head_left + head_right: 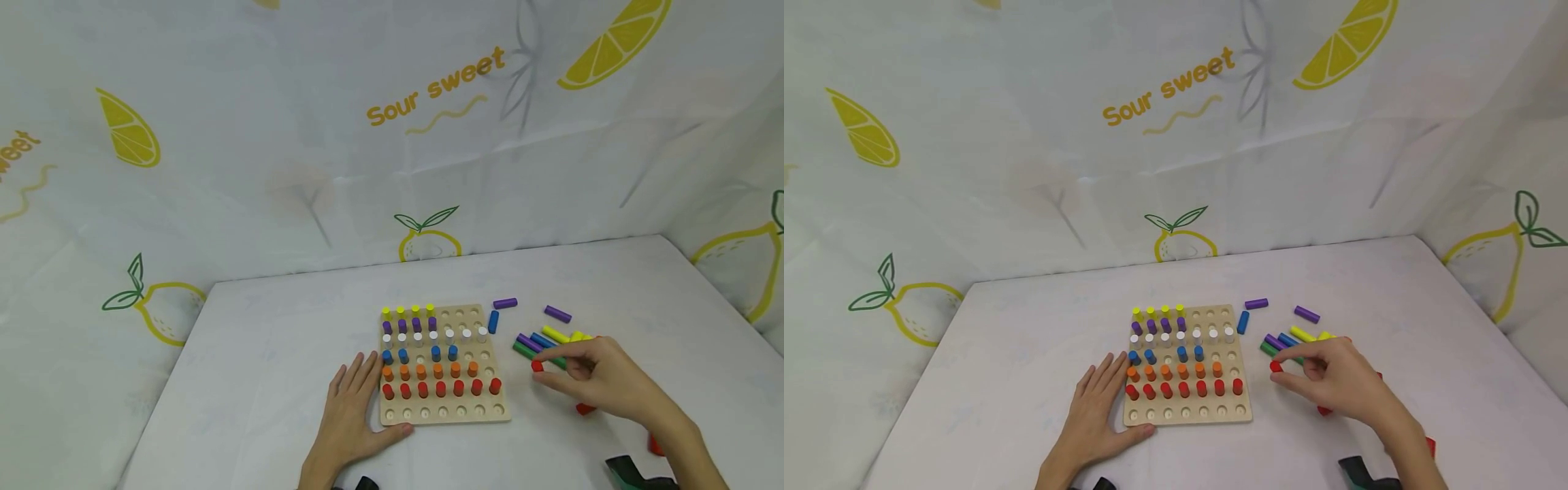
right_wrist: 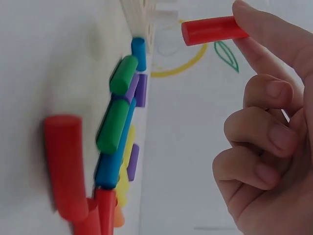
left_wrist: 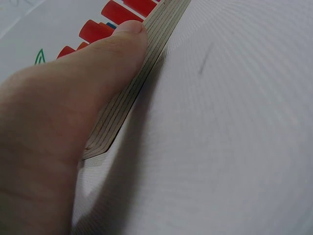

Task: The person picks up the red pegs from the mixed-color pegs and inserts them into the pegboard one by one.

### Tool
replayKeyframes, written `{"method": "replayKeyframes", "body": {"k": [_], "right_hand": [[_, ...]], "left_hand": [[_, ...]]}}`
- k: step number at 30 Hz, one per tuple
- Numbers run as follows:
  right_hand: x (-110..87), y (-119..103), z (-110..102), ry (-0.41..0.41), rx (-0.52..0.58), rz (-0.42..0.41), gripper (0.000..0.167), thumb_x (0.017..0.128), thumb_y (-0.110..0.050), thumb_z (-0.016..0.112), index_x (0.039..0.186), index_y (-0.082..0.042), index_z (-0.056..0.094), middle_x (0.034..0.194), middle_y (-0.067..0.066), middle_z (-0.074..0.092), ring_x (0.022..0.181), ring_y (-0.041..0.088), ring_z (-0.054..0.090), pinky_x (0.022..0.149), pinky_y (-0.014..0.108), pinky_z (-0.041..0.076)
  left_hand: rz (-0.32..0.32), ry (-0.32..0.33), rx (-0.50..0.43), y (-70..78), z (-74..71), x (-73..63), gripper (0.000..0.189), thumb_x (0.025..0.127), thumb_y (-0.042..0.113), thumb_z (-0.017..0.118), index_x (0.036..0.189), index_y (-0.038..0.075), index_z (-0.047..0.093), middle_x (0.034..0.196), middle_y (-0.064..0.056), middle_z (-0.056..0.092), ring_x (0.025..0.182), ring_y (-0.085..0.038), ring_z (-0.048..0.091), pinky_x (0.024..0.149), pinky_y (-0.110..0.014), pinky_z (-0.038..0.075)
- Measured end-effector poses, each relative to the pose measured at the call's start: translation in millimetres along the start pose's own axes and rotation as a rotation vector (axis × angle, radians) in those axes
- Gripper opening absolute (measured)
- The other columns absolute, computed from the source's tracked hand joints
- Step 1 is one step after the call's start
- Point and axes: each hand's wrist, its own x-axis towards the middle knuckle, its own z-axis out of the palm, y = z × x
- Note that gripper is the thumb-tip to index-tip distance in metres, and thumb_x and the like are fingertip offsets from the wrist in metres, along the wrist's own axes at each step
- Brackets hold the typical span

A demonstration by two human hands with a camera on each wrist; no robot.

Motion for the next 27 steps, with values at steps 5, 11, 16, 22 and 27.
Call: {"method": "replayKeyframes", "body": {"k": [5,11,16,22,27], "right_hand": [[2.3,-14,6,0.027,0.055,-0.088,0.016,0.077,-0.016,0.089,0.091,-0.019,0.081,0.054,-0.008,0.029,0.051,-0.005,0.027,0.041,0.019,0.024],[9.0,-32,15,0.002,0.102,-0.124,0.017,0.077,-0.019,0.089,0.092,-0.021,0.081,0.052,-0.005,0.030,0.048,-0.004,0.030,0.041,0.018,0.026],[16.0,-44,28,-0.069,0.140,-0.151,0.017,0.080,-0.024,0.088,0.095,-0.020,0.081,0.052,-0.004,0.031,0.049,0.000,0.034,0.042,0.019,0.028],[26.1,-59,53,-0.157,0.234,-0.172,0.019,0.084,-0.029,0.084,0.098,-0.016,0.082,0.052,-0.006,0.034,0.050,-0.002,0.036,0.043,0.018,0.031],[34.3,-69,78,-0.225,0.339,-0.187,0.021,0.087,-0.028,0.082,0.099,-0.012,0.082,0.050,-0.005,0.037,0.050,-0.006,0.035,0.043,0.016,0.030]], "left_hand": [[0.003,0.002,0.004,0.2,0.2,0.2,0.112,0.072,0.085,0.064,0.158,0.018,0.040,0.166,0.001,0.039,0.156,-0.025,0.033,0.125,-0.052,0.027],[0.007,0.005,-0.001,-0.1,-0.1,0.3,0.112,0.072,0.085,0.064,0.158,0.018,0.040,0.165,0.001,0.040,0.156,-0.026,0.034,0.124,-0.052,0.026],[0.007,0.010,0.001,-0.4,0.3,0.6,0.112,0.072,0.086,0.063,0.158,0.018,0.041,0.165,0.001,0.040,0.155,-0.026,0.034,0.124,-0.052,0.026],[0.030,0.046,0.027,-1.6,3.0,0.9,0.110,0.074,0.088,0.058,0.156,0.017,0.044,0.163,-0.001,0.045,0.153,-0.027,0.038,0.121,-0.054,0.031],[0.029,0.040,0.012,-1.6,2.5,1.1,0.109,0.074,0.088,0.058,0.155,0.016,0.045,0.163,-0.001,0.045,0.153,-0.029,0.037,0.121,-0.056,0.031]]}}
